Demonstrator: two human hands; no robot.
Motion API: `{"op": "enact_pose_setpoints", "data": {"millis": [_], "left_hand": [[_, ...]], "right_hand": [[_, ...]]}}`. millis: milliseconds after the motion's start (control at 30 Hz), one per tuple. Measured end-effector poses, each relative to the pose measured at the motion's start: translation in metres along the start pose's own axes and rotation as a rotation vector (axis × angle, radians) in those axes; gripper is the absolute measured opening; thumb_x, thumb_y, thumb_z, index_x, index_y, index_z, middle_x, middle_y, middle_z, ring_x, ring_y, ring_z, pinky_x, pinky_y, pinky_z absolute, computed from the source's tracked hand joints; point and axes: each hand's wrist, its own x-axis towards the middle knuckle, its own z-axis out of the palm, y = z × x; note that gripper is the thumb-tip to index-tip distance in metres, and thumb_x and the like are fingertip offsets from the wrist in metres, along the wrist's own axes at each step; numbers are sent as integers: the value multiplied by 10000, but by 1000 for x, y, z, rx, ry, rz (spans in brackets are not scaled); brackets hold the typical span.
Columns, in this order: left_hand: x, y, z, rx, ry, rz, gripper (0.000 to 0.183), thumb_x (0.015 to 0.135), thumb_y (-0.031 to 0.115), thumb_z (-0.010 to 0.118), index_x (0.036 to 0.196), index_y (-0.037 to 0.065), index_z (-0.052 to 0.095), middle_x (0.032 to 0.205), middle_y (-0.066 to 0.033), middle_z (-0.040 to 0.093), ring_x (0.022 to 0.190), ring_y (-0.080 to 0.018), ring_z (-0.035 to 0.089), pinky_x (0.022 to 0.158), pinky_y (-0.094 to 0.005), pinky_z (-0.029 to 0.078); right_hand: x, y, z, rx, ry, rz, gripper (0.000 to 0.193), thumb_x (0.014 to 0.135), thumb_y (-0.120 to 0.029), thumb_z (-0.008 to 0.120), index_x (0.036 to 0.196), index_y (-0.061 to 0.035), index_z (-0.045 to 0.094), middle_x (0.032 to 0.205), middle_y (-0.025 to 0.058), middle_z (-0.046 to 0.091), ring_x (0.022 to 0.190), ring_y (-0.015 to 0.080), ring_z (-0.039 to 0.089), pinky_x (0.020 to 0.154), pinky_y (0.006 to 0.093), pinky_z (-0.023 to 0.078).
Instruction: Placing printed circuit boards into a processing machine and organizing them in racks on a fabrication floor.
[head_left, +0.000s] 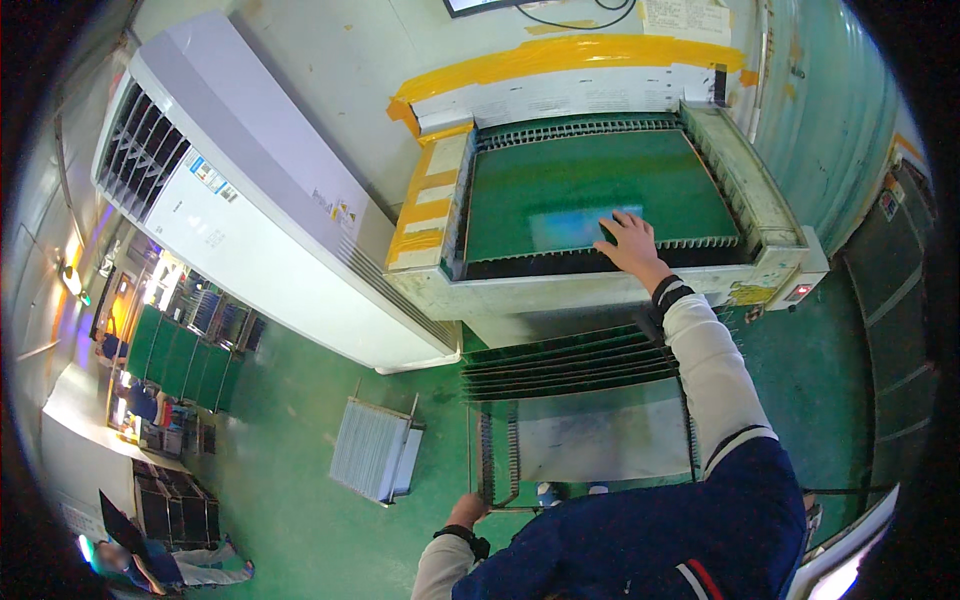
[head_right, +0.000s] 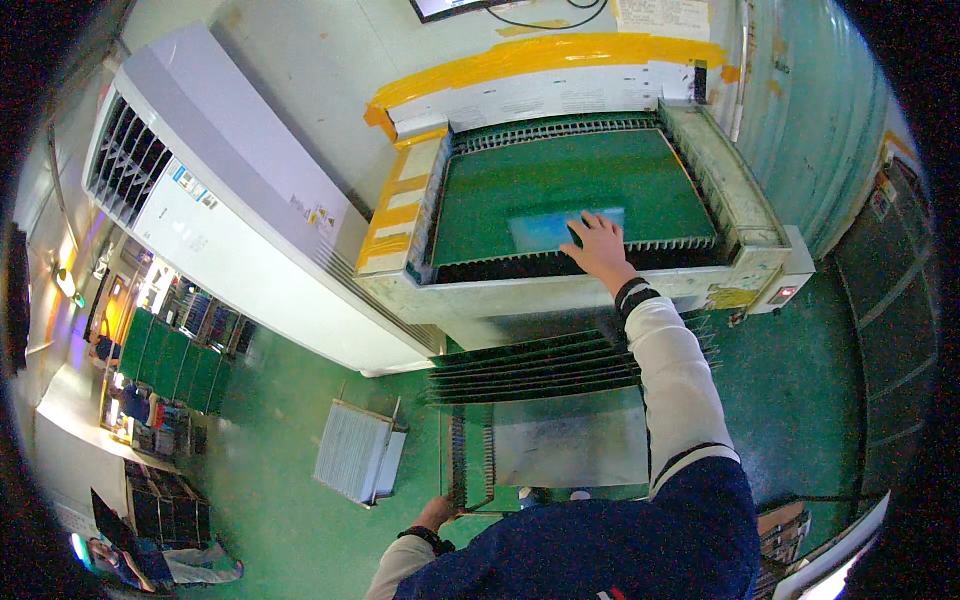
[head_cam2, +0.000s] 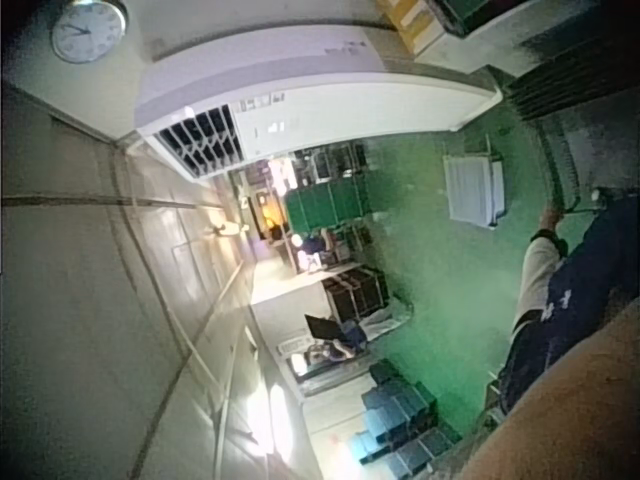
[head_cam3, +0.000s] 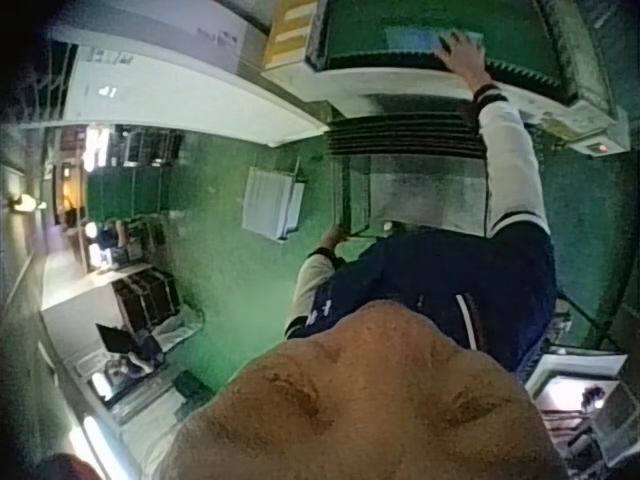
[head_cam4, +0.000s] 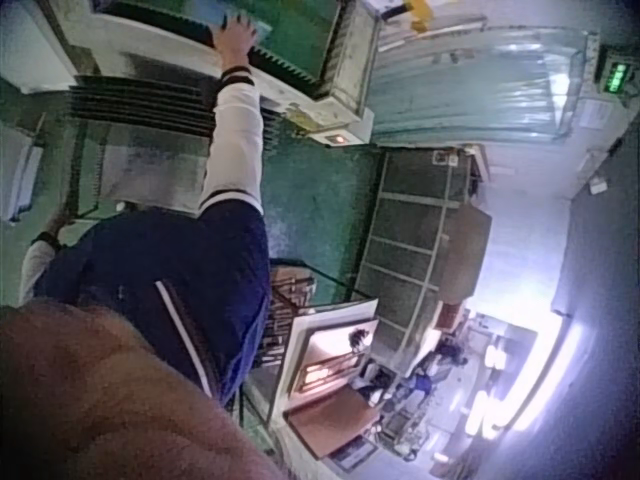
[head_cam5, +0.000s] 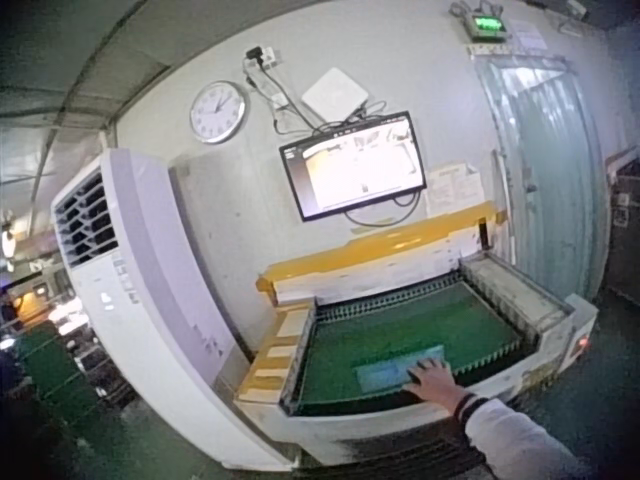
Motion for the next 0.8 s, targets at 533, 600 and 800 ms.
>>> {"op": "enact_pose_setpoints", "data": {"millis": [533,600,800], "left_hand": [[-3,5,-4,153,-29,77,339,726,308,637,952,56,653,921,-185,645,886,-355,613,740,-442,490],[-1,2,-2,149,-36,24,337,733,321,631,953,67,656,919,-182,645,885,-344,615,737,-436,492],[11,-18,9,-53,-83,-8,279,753,294,624,924,78,665,888,-170,650,870,-321,625,731,-424,497]], "right_hand": [[11,5,3,6,-38,15,531,774,-447,594,1234,-195,511,1365,93,400,1274,318,328,1037,470,236],[15,2,2,3,-33,14,533,773,-444,595,1232,-185,512,1363,95,402,1272,320,329,1037,472,237],[16,-2,12,4,-9,-21,516,776,-425,603,1208,-150,534,1338,104,429,1232,316,379,1013,482,269]]}}
